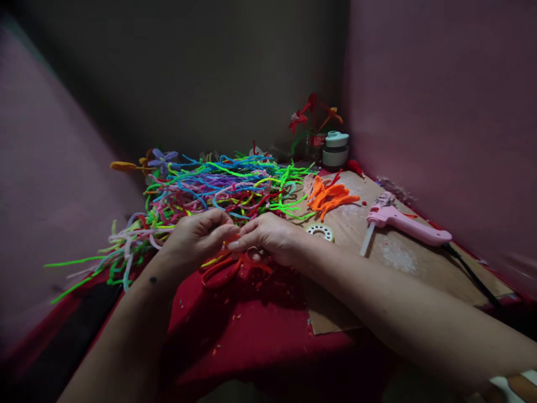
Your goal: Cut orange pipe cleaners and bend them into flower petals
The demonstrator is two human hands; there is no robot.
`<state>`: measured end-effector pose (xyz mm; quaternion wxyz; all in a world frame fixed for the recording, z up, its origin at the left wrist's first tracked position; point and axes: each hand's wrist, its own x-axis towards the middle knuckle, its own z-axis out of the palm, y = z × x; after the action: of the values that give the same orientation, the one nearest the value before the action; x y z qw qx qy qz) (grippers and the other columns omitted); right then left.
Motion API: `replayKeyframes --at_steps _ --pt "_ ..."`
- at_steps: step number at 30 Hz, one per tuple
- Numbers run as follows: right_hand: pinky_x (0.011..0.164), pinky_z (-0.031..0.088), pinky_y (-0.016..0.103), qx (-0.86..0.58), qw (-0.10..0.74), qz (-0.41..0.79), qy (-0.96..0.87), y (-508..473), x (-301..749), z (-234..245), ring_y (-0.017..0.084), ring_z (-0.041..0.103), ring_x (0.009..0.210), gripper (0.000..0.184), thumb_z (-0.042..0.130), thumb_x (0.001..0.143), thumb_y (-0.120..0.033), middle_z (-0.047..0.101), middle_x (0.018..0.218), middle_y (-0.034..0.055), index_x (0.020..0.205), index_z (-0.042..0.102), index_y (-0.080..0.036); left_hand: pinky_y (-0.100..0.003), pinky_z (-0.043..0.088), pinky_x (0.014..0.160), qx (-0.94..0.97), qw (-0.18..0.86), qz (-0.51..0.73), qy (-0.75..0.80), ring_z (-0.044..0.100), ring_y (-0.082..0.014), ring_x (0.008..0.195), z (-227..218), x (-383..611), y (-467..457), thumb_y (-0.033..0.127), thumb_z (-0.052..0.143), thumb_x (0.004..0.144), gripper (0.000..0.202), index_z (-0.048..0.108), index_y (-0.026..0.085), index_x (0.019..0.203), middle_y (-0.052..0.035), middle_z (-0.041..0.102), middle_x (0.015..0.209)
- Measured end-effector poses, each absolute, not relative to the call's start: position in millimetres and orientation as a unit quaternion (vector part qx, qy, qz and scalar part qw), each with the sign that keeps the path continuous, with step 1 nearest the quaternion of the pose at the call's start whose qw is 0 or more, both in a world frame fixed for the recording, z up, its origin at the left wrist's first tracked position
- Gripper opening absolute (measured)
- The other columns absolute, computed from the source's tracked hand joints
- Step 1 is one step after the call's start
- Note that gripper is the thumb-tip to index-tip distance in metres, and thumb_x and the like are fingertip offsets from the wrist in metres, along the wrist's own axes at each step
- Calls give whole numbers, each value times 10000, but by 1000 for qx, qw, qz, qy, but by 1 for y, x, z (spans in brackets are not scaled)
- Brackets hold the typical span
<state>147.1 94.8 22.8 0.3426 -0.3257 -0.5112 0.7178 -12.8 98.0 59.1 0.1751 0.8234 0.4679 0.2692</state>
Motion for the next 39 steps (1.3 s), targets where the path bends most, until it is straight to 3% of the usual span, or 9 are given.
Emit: replayKeyframes --at_steps 3,7,10,15,21,29,39 --pt "330 249 187 -353 357 662 -556 96 147 22 44 370 301 135 675 637 -199 473 366 -42 570 607 -104 -177 304 490 812 139 299 481 400 -66 511 56 -9 97 293 556 747 207 540 153 595 46 495 539" --pt "329 226 181 -353 397 658 -534 97 146 24 39 353 299 174 653 666 -231 464 361 -43 556 581 -116 -176 318 445 714 318 361 508 405 -67 468 62 -9 95 378 530 771 225 576 158 755 34 530 582" --pt "332 207 175 -346 435 663 -501 100 147 23 33 343 309 180 657 669 -249 463 375 -46 575 581 -117 -177 313 425 688 416 311 507 406 -64 462 67 -12 96 389 594 726 277 587 157 876 24 557 647" --pt "335 197 176 -365 469 641 -485 102 146 19 35 343 307 187 614 710 -229 457 374 -43 567 549 -126 -171 279 453 787 295 252 480 367 -66 506 59 -16 101 365 571 751 259 600 130 645 34 449 541" --pt "327 204 171 -383 465 640 -476 96 139 17 36 335 298 182 581 744 -241 454 380 -50 604 541 -132 -173 301 486 813 261 220 472 384 -72 534 57 -18 103 350 532 780 264 617 132 659 35 455 563" --pt "342 232 173 -371 471 650 -467 94 136 16 41 360 333 167 597 739 -238 478 433 -45 622 529 -140 -175 370 536 823 264 210 457 487 -99 586 61 -23 103 363 527 780 282 694 137 757 3 608 640" --pt "344 236 171 -378 483 643 -460 91 135 22 35 359 325 216 623 727 -260 474 412 -51 591 496 -149 -179 391 547 832 229 205 462 517 -107 589 63 -25 101 284 504 772 251 723 162 786 0 635 639"
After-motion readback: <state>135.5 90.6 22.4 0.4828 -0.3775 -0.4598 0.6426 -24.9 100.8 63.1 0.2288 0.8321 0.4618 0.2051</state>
